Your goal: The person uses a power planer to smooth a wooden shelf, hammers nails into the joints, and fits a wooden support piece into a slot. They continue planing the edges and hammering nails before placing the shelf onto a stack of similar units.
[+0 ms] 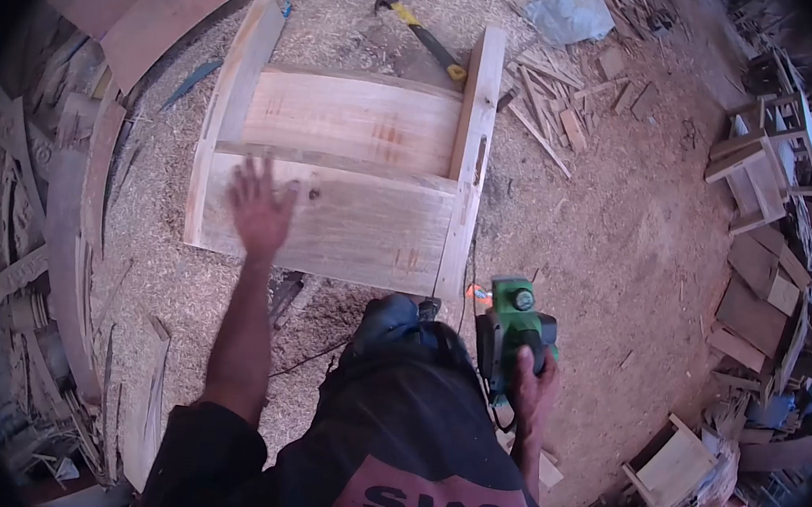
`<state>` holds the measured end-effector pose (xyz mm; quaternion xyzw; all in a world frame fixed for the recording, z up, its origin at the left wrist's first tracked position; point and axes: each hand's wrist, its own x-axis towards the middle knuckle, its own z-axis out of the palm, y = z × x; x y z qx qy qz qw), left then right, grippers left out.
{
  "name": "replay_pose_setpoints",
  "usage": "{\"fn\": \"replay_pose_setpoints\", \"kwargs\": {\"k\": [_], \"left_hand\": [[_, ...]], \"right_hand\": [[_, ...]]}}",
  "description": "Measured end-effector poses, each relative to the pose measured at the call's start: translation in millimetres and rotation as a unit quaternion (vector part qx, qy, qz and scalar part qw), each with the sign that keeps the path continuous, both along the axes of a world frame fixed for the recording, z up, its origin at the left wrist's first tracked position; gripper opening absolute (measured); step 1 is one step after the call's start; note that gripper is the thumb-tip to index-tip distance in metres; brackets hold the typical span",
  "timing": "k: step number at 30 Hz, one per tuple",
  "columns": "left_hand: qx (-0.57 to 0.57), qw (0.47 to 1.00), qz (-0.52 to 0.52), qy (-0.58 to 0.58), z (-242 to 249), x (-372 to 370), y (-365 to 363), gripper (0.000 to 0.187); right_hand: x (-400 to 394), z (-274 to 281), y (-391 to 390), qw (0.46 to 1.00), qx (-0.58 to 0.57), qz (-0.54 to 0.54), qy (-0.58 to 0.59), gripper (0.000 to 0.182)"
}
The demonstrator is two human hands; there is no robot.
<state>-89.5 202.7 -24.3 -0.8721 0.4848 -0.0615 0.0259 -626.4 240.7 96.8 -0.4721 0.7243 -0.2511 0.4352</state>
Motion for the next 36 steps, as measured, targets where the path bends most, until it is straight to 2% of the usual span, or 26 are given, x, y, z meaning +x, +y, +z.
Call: {"fn": "replay_pose_setpoints", "kwargs": {"k": [1, 3, 5, 7, 8, 11, 15, 16, 20, 23, 24, 27, 28, 31, 33, 36], "left_hand": [[-0.003, 0.999, 0.031, 0.028, 7.3, 11.6, 2.9, 0.087], [-0.050, 0.997, 0.031, 0.048, 8.8, 19.6, 2.1, 0.092], [-0.073, 0.994, 0.053, 0.056, 3.4, 17.1, 9.7, 0.095], [-0.087, 0.992, 0.080, 0.044, 2.0, 17.0, 4.7, 0.098], [-0.080, 0.992, 0.084, 0.053, 1.0, 17.9, 4.7, 0.101], [-0.082, 0.991, 0.079, 0.064, -0.9, 19.6, 6.2, 0.105], [-0.048, 0.990, 0.093, 0.093, 6.4, 23.5, 2.0, 0.111], [-0.040, 0.989, 0.093, 0.111, 7.0, 26.3, 1.7, 0.114], [0.013, 0.977, 0.102, 0.188, 13.9, 36.5, 1.7, 0.125], [0.015, 0.968, 0.104, 0.226, 20.6, 34.9, 0.3, 0.130], [0.022, 0.967, 0.105, 0.230, 20.1, 36.3, 0.1, 0.130], [0.035, 0.962, 0.118, 0.245, 20.6, 38.9, -2.5, 0.131], [0.044, 0.959, 0.121, 0.253, 21.0, 40.3, -2.7, 0.131], [0.051, 0.953, 0.122, 0.274, 22.7, 44.1, -4.1, 0.130], [0.068, 0.945, 0.119, 0.297, 25.6, 49.9, -3.9, 0.128], [0.087, 0.941, 0.119, 0.305, 30.0, 52.1, -2.9, 0.124]], "right_hand": [[-1.3, 6.6, 6.6, 0.999, -0.005, 0.045, 0.004, 0.057], [0.5, 17.7, 17.1, 0.991, -0.011, 0.132, 0.008, 0.056], [-2.3, 17.7, 17.1, 0.967, 0.016, 0.243, 0.075, 0.061], [7.8, 15.4, 5.5, 0.940, 0.000, 0.329, 0.094, 0.064], [13.8, 10.3, -0.2, 0.929, -0.031, 0.362, 0.065, 0.066], [25.5, -8.5, -11.7, 0.872, -0.036, 0.463, 0.156, 0.063], [30.0, -20.9, -20.6, 0.868, -0.091, 0.468, 0.135, 0.062], [28.0, -21.4, -23.6, 0.869, -0.057, 0.471, 0.143, 0.061], [34.5, -20.1, -40.1, 0.873, -0.043, 0.471, 0.118, 0.058], [56.1, -19.4, -45.1, 0.867, -0.086, 0.483, 0.085, 0.056], [65.9, -17.2, -47.2, 0.858, -0.071, 0.498, 0.108, 0.058], [101.2, -28.8, -45.7, 0.836, -0.167, 0.516, 0.088, 0.061], [117.2, -22.8, -45.4, 0.827, -0.130, 0.534, 0.116, 0.063], [176.5, -10.4, -45.9, 0.821, -0.105, 0.555, 0.082, 0.063], [227.3, -4.3, -43.4, 0.813, -0.108, 0.567, 0.080, 0.061], [259.1, -2.1, -36.7, 0.812, -0.119, 0.566, 0.070, 0.060]]}}
